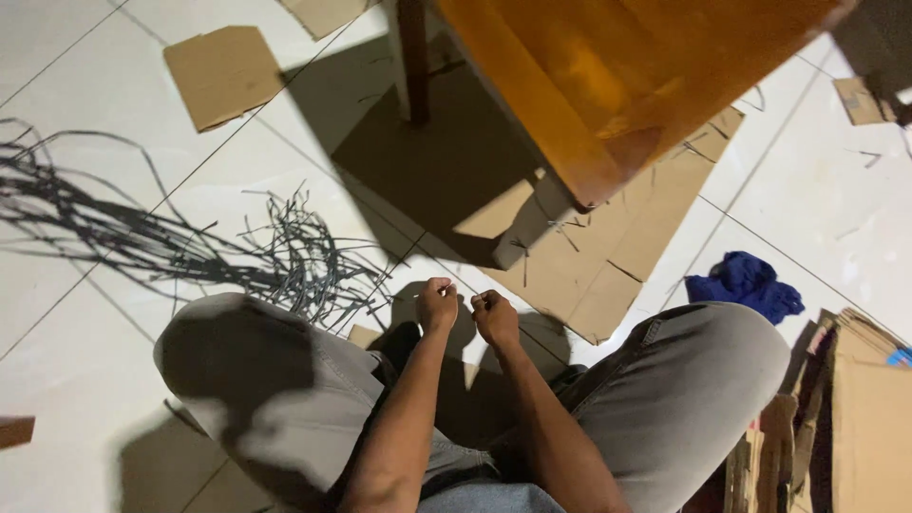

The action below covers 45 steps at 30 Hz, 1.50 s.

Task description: The person wraps the legs of a wooden chair with thin black strands and places a piece of cardboard on top of the chair seat.

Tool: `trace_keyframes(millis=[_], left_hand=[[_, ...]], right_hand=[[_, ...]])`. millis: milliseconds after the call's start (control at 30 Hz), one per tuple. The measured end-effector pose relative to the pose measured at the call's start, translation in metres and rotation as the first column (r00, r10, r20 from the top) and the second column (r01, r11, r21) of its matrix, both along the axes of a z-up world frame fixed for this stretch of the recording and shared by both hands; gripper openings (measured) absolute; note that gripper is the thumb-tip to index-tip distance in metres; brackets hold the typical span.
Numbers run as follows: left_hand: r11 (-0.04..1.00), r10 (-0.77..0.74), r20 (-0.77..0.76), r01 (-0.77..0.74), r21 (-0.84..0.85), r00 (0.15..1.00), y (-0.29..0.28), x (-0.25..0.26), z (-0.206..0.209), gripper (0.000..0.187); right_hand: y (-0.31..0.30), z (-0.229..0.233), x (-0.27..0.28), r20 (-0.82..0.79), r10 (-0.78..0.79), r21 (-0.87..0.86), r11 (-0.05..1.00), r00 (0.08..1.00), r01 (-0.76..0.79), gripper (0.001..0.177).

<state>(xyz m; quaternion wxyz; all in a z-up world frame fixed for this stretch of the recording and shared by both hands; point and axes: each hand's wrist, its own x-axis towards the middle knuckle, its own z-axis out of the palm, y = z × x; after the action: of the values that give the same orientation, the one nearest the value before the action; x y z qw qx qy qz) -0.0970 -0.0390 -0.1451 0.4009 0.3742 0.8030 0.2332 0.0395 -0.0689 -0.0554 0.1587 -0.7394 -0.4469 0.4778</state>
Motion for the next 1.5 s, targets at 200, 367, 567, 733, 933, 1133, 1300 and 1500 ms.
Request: trace_keyframes(millis=[200, 367, 567, 733, 933, 1133, 1300, 1500], left_hand=[[0.994, 0.103, -0.081, -0.1, 0.048, 0.991, -0.019, -0.032, -0.003, 0.034], [1.0, 0.016, -0.199, -0.012, 0.021, 0.98, -0.014, -0.043, 0.033, 0.044], [0.992, -0.099, -0.193, 0.081, -0.101, 0.976, -0.011, -0.061, 0.054, 0.048], [0.976, -0.162, -0.219, 0.124, -0.18, 0.962, -0.008, -0.063, 0.043, 0.058], [0.99, -0.085, -0.161, 0.065, -0.126, 0.983, -0.005, -0.061, 0.069, 0.064], [0.974, -0.111, -0.18, 0.071, -0.215, 0.977, 0.009, -0.066, 0.09, 0.051], [0.964, -0.126, -0.191, 0.074, -0.255, 0.973, 0.014, -0.08, 0.005, 0.065], [0.975, -0.132, -0.233, 0.084, -0.204, 0.963, 0.014, -0.078, -0.02, 0.06]], right_hand=[[0.004, -0.003, -0.021, -0.047, 0.058, 0.002, 0.998, 0.997, -0.058, 0.033], [0.004, 0.012, -0.033, -0.002, 0.098, -0.033, 0.995, 0.995, -0.098, 0.032], [0.0, 0.01, -0.034, 0.01, 0.131, -0.016, 0.991, 0.991, -0.131, 0.037], [-0.001, 0.007, -0.032, 0.016, 0.118, -0.023, 0.993, 0.993, -0.118, 0.034], [-0.002, 0.006, -0.029, 0.012, 0.127, -0.028, 0.992, 0.992, -0.127, 0.036], [0.0, 0.005, -0.027, 0.022, 0.153, -0.014, 0.988, 0.988, -0.152, 0.036], [-0.001, 0.015, -0.024, 0.031, 0.178, 0.003, 0.984, 0.984, -0.178, 0.039], [-0.004, 0.022, -0.027, 0.038, 0.174, 0.012, 0.985, 0.984, -0.174, 0.037]])
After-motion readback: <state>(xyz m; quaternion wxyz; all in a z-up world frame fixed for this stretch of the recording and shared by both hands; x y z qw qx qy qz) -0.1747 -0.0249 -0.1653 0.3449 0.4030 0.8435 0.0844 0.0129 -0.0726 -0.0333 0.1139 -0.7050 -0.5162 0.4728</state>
